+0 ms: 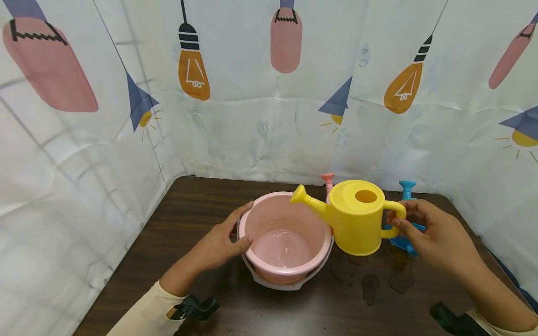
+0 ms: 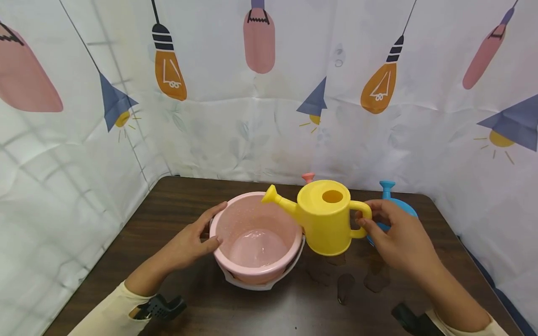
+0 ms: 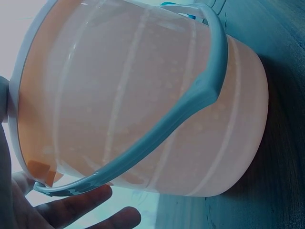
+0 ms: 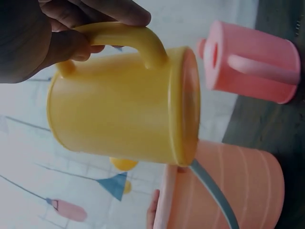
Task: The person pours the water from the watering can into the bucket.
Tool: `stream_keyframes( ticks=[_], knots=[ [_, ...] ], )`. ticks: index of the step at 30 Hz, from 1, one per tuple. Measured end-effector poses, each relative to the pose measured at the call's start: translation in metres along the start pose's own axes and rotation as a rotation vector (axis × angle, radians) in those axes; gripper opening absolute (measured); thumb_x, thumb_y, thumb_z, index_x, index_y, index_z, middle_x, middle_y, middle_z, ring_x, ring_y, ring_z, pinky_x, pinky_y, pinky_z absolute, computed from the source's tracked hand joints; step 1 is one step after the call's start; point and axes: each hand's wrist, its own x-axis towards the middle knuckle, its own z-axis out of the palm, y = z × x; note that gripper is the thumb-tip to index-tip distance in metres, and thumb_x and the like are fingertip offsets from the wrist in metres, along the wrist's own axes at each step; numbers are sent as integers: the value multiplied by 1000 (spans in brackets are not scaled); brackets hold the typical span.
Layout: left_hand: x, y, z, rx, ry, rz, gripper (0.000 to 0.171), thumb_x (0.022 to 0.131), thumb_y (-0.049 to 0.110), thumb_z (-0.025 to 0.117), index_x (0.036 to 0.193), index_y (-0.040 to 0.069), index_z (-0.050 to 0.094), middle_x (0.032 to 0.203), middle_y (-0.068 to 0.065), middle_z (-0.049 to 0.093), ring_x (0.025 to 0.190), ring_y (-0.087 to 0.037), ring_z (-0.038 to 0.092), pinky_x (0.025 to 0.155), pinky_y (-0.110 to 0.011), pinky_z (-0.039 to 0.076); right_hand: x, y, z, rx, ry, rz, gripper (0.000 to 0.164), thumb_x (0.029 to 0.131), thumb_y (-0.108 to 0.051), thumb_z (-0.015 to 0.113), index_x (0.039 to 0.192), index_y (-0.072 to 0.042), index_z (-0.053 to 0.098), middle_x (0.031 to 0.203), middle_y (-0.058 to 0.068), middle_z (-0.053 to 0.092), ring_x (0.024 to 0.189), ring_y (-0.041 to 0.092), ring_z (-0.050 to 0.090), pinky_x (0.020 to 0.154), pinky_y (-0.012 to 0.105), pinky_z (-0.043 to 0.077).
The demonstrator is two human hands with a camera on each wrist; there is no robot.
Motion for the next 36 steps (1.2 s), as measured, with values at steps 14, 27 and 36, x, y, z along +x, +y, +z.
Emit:
stream_keyframes(
  ticks=[14, 27, 36],
  knots=[
    [0, 1, 1, -19, 4, 8, 79, 95, 38, 65, 163, 34, 24, 146, -18, 53, 117, -26, 64, 95, -48, 50, -21, 37, 9, 91, 29, 167, 35, 104, -23, 63, 130, -1, 56, 120, 19, 69, 92, -23, 49, 67, 13, 47],
    [0, -1, 1, -16, -3, 8, 78, 95, 40, 64, 163, 34, 24, 148, -19, 51, 117, -27, 63, 93, -49, 51, -28, 63, 15, 122, 108, 289, 48, 104, -28, 61, 133, 8, 49, 123, 33, 63, 84, -24, 47, 60, 18, 51],
    [0, -1, 0, -21, -7, 8, 78, 96, 40, 64, 162, 35, 24, 148, -18, 51, 118, -27, 63, 94, -49, 50, -26, 73, 27, 126, 105, 355, 58, 104, -35, 60, 135, 11, 46, 126, 35, 60, 94, 15, 69, 61, 14, 48]
  ],
)
